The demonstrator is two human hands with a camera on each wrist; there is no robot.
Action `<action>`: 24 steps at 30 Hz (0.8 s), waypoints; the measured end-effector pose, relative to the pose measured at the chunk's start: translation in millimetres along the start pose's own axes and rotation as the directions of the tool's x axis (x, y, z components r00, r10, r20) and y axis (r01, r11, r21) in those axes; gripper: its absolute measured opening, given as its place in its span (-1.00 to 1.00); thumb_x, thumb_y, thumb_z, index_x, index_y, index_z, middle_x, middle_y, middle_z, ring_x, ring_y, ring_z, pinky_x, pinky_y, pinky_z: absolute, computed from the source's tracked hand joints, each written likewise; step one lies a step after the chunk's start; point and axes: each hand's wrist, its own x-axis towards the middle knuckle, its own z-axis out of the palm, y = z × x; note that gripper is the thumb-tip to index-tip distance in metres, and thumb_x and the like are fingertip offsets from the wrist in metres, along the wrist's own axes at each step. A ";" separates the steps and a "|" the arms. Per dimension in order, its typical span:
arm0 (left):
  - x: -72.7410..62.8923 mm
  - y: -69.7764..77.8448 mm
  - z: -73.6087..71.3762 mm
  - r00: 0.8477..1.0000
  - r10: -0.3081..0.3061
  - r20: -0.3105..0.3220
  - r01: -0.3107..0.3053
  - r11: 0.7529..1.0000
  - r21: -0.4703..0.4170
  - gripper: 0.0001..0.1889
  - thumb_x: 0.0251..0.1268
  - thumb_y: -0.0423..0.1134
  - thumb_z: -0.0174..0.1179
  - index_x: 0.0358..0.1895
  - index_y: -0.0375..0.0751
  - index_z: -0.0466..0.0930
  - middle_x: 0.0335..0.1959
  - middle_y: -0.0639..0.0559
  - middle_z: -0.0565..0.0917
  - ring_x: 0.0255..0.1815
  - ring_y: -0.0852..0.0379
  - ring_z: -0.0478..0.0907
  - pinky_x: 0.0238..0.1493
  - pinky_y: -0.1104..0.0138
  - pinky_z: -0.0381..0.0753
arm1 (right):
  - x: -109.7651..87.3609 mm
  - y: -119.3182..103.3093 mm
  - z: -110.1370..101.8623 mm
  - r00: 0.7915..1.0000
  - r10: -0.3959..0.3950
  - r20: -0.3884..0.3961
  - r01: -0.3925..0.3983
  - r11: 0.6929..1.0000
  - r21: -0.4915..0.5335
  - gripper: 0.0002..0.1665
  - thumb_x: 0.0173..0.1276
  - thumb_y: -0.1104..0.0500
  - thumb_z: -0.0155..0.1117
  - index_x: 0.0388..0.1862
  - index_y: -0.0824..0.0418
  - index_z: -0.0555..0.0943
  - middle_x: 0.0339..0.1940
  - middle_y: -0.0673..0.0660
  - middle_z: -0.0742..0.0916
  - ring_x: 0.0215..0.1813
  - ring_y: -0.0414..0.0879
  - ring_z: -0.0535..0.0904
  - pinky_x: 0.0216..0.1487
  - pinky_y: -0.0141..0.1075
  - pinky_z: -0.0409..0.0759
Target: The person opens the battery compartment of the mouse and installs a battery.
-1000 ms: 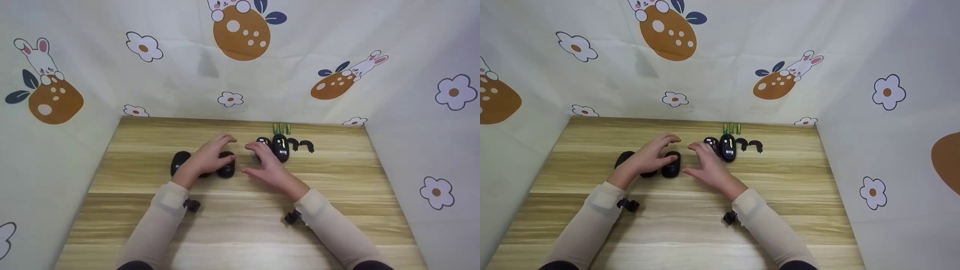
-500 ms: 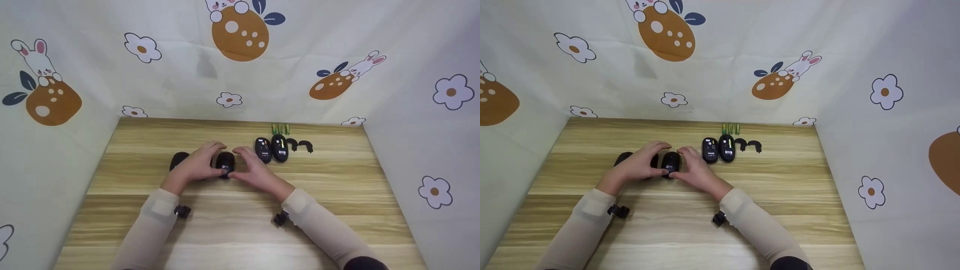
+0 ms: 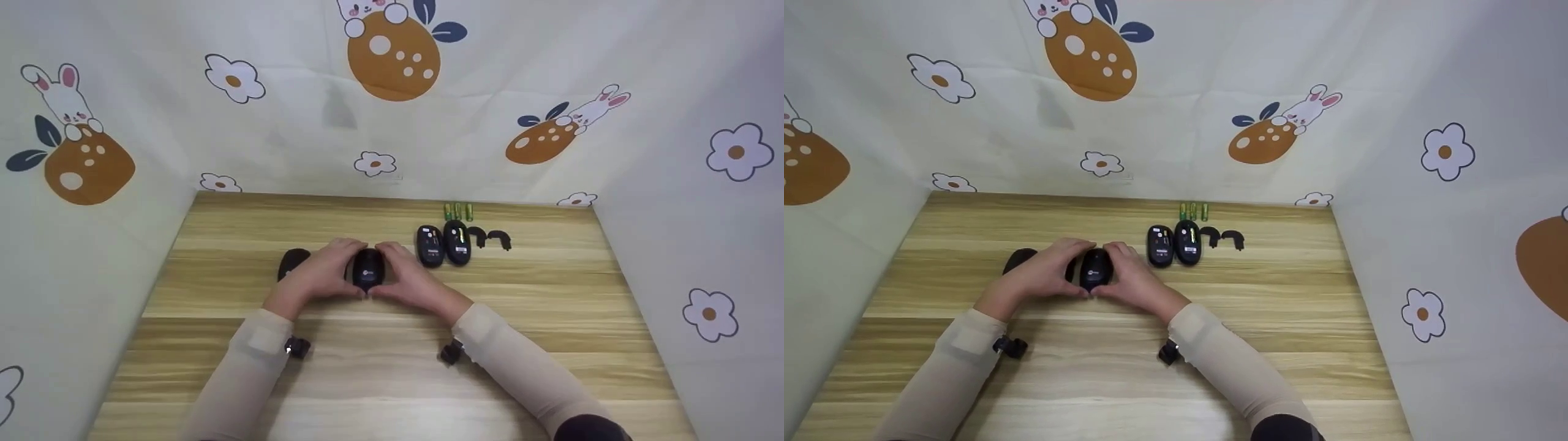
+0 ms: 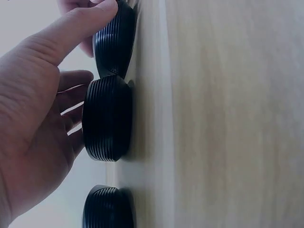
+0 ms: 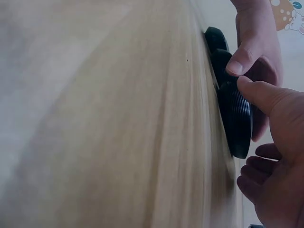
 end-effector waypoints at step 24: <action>0.1 4.4 6.1 0.997 0.049 -0.052 -0.049 0.999 -0.013 -0.05 0.10 0.06 0.69 0.55 -0.24 0.54 0.43 -0.10 0.60 0.46 -0.10 0.53 0.55 0.00 0.51 | 2.8 4.3 -3.7 0.999 -0.033 -0.008 0.034 0.992 0.119 0.00 0.18 0.06 0.79 0.55 0.23 0.53 0.37 0.10 0.61 0.43 -0.02 0.54 0.59 -0.15 0.45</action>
